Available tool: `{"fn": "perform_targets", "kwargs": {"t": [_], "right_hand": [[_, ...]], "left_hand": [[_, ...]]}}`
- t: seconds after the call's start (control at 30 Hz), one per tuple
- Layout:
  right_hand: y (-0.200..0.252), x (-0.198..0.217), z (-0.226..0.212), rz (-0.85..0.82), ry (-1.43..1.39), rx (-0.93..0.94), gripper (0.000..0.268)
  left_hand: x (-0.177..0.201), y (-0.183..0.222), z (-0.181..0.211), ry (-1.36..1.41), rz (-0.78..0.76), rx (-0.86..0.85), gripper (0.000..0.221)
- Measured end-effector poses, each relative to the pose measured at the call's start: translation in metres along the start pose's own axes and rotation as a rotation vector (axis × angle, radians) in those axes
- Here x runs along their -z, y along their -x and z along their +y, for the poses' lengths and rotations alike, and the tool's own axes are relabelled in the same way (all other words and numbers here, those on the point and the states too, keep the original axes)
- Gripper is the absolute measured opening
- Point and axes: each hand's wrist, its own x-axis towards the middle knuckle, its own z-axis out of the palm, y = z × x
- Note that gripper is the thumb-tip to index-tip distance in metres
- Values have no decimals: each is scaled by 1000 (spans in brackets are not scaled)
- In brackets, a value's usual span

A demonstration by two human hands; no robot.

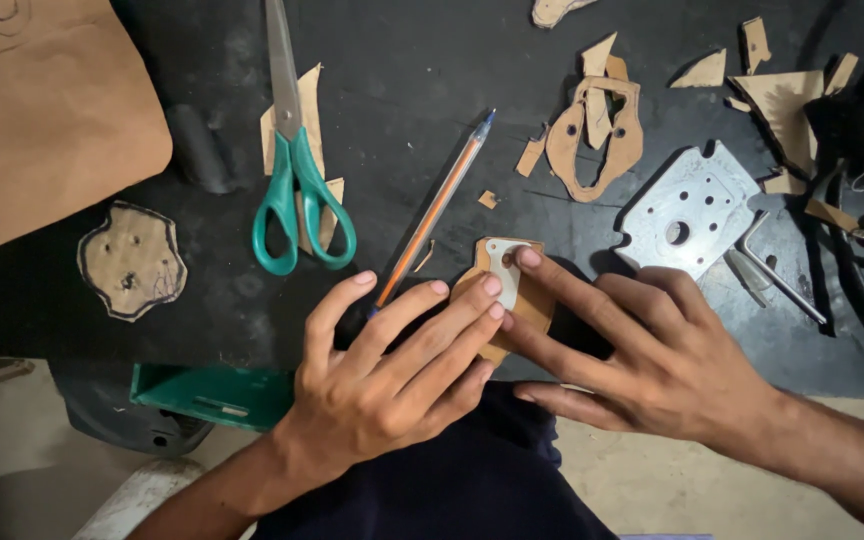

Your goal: Marking and inspecting a small gasket component against a template on a workbench.

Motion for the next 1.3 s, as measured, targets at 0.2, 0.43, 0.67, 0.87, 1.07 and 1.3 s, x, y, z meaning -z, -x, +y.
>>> {"fn": "perform_targets", "kwargs": {"t": [0.2, 0.43, 0.67, 0.87, 1.07, 1.3], "right_hand": [[-2, 2, -1, -38, 13, -16, 66], [-1, 0, 1, -21, 2, -7, 65], [-1, -1, 0, -13, -3, -6, 65], [-3, 1, 0, -9, -24, -25, 62], [-10, 12, -7, 10, -131, -141, 106], [-13, 12, -18, 75, 58, -17, 73]], "left_hand": [[2, -3, 0, 5, 1, 4, 32], [-1, 1, 2, 75, 54, 66, 30], [-2, 2, 2, 72, 50, 62, 30], [0, 1, 2, 52, 66, 43, 32], [2, 2, 2, 113, 87, 45, 38], [6, 4, 2, 103, 115, 56, 32]]}}
